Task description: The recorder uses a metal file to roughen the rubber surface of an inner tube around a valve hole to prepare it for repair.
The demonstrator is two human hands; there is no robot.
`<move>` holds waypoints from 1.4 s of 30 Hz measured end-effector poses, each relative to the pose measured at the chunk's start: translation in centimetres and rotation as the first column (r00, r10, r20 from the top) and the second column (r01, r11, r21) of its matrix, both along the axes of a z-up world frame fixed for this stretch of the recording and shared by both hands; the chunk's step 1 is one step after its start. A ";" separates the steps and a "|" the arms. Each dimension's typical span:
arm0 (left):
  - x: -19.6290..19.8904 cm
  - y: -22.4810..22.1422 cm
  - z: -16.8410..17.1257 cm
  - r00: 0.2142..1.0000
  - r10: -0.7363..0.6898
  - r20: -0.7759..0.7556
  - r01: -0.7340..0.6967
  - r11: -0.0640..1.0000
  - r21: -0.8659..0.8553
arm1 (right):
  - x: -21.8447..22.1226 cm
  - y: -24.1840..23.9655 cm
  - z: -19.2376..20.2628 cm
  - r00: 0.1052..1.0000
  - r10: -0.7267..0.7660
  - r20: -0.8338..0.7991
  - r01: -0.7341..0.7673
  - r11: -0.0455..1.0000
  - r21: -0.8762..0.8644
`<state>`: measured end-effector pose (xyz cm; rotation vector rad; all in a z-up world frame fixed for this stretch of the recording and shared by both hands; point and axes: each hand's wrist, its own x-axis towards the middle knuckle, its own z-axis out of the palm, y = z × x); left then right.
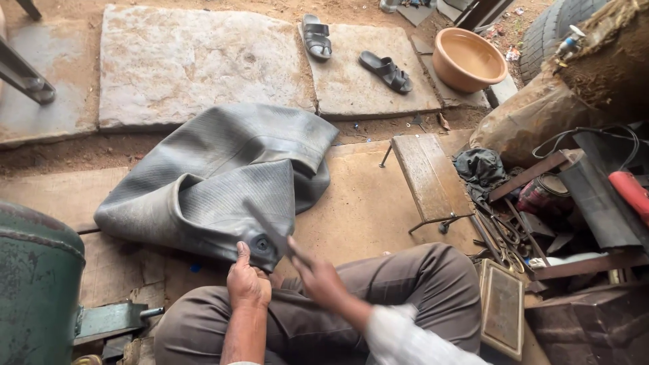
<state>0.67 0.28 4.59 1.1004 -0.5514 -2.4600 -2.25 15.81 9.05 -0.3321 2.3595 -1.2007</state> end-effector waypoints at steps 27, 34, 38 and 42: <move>-0.8 -0.7 -4.9 0.999 0.001 -0.043 0.001 0.999 0.042 | 0.5 -2.4 -2.9 0.989 0.034 -0.141 -0.045 0.996 -0.082; -2.0 -1.2 -10.1 0.998 -0.007 -0.066 0.001 0.997 -0.082 | -2.5 -3.8 -2.0 0.991 0.003 -0.136 -0.023 0.990 -0.141; -0.2 0.0 0.7 1.000 -0.008 0.003 0.008 0.997 0.078 | 2.1 0.4 -0.2 0.998 0.048 0.052 -0.048 0.999 -0.012; -0.7 -0.2 -2.7 1.000 0.017 -0.024 -0.014 0.992 0.123 | 3.5 1.9 -3.0 0.998 0.049 0.026 -0.048 0.999 -0.011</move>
